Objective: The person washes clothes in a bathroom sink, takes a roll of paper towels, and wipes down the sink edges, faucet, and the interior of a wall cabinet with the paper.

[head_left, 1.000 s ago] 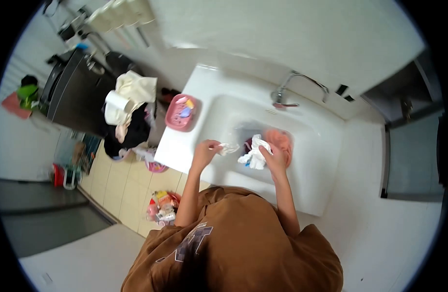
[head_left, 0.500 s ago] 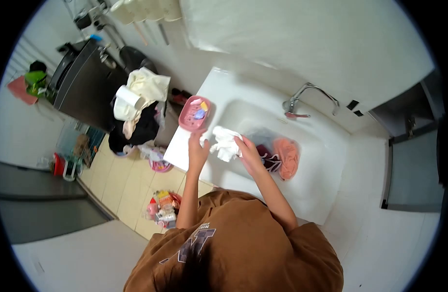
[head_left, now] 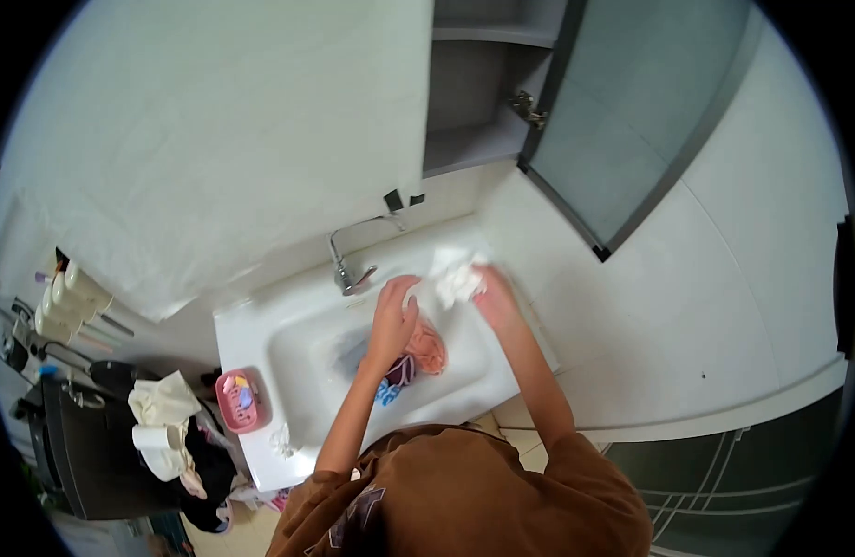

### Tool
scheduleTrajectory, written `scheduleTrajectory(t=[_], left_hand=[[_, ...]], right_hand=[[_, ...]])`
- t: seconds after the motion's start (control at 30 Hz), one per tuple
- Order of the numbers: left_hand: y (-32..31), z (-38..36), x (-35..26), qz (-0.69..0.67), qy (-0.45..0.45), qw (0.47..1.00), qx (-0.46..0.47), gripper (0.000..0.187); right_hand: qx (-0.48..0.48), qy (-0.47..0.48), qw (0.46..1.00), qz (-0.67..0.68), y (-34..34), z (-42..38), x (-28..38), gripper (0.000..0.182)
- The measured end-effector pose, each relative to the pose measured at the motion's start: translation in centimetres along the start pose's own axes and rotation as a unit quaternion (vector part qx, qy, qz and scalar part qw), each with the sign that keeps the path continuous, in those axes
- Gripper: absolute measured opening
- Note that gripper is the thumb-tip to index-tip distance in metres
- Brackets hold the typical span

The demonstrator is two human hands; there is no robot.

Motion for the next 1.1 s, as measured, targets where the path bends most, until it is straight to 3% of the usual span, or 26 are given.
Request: scheduleTrajectory(t=[0.03, 0.1, 0.17, 0.2, 0.27, 0.33, 0.4, 0.47, 0.5, 0.57, 0.6, 0.67, 0.7, 0.77, 0.8, 0.87, 0.9, 0.93, 1.0, 1.03, 1.07, 1.1], left_hand=[[-0.9, 1.5, -1.3, -0.005, -0.030, 0.999, 0.035, 0.026], [-2.3, 4.0, -3.8, 0.003, -0.088, 0.993, 0.076, 0.031], [-3.2, 6.2, -5.3, 0.004, -0.090, 0.991, 0.097, 0.032], [-3.8, 6.9, -5.8, 0.006, -0.089, 0.989, 0.119, 0.032], [-4.3, 7.7, -6.7, 0.007, -0.112, 0.988, 0.104, 0.032], [-4.2, 7.7, -7.1, -0.022, -0.106, 0.990, 0.089, 0.031], [-3.6, 7.6, -7.3, -0.012, -0.096, 0.992, 0.076, 0.032], [-2.7, 7.9, -7.3, 0.011, -0.112, 0.993, 0.028, 0.032], [-2.5, 8.3, -7.2, 0.013, -0.114, 0.993, 0.025, 0.032], [-2.1, 8.7, -7.5, 0.060, -0.122, 0.991, 0.007, 0.031], [-2.1, 8.9, -7.6, 0.061, -0.121, 0.991, 0.008, 0.031], [-2.3, 9.9, -8.5, 0.084, -0.133, 0.987, 0.019, 0.033], [-2.6, 10.4, -8.6, 0.084, -0.133, 0.987, 0.019, 0.033], [-3.5, 11.3, -9.5, 0.121, -0.171, 0.978, 0.008, 0.036], [-4.2, 12.0, -9.6, 0.119, -0.171, 0.978, 0.006, 0.036], [-5.3, 13.3, -9.8, 0.211, -0.190, 0.957, -0.050, 0.039], [-6.1, 13.8, -9.9, 0.212, -0.190, 0.957, -0.045, 0.039], [-6.7, 14.5, -10.2, 0.227, -0.194, 0.953, -0.051, 0.040], [-7.2, 16.1, -10.4, 0.243, -0.196, 0.948, -0.058, 0.042], [-7.5, 17.0, -9.8, 0.287, -0.174, 0.940, -0.069, 0.044], [-7.8, 17.4, -8.8, 0.330, -0.151, 0.929, -0.079, 0.046], [-8.0, 17.5, -7.9, 0.332, -0.149, 0.928, -0.079, 0.046]], right_hand=[[-0.049, 0.093, 0.994, -0.034, -1.0, 0.7, 3.7, 0.018], [-0.152, 0.273, 0.932, -0.182, -2.8, 2.0, 9.8, 0.020], [-0.180, 0.446, 0.783, -0.394, -6.7, 2.7, 14.8, 0.022], [-0.176, 0.449, 0.784, -0.390, -7.6, 4.4, 15.4, 0.022], [-0.190, 0.562, 0.670, -0.446, -10.2, 6.8, 16.1, 0.021], [-0.093, 0.484, 0.684, -0.538, -11.4, 11.7, 13.5, 0.019], [-0.041, 0.501, 0.520, -0.691, -13.7, 13.2, 9.7, 0.018], [0.100, 0.468, 0.528, -0.701, -15.9, 12.9, 7.4, 0.026], [0.101, 0.471, 0.527, -0.700, -16.0, 12.4, 7.5, 0.026], [0.197, 0.560, 0.458, -0.661, -16.2, 10.6, 6.9, 0.030], [0.197, 0.559, 0.459, -0.661, -15.6, 10.9, 7.5, 0.030], [0.210, 0.531, 0.392, -0.721, -13.4, 12.8, 9.1, 0.033], [0.209, 0.531, 0.392, -0.722, -12.6, 13.6, 10.2, 0.033], [0.008, 0.459, 0.506, -0.730, -10.3, 15.7, 14.2, 0.032], [0.009, 0.460, 0.505, -0.731, -10.4, 16.2, 14.1, 0.032], [-0.029, 0.404, 0.411, -0.817, -11.8, 16.6, 12.7, 0.033], [0.049, 0.349, 0.439, -0.827, -12.5, 17.3, 11.6, 0.032], [0.047, 0.347, 0.442, -0.826, -11.8, 17.1, 11.5, 0.032], [0.191, 0.511, 0.430, -0.720, -12.1, 14.5, 11.0, 0.034], [0.229, 0.424, 0.543, -0.687, -11.3, 16.0, 11.7, 0.037], [0.231, 0.423, 0.545, -0.687, -11.0, 16.8, 12.1, 0.037], [0.119, 0.388, 0.508, -0.760, -10.2, 18.4, 12.7, 0.038]])
Point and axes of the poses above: each hand's wrist, its own z-axis towards the middle knuckle, its own y-axis out of the back of the hand, x = y × z, the point moved 6 cm from there along z, towards the middle knuckle, and after that the axes turned 5 degrees about y, right-handed, at the moved point
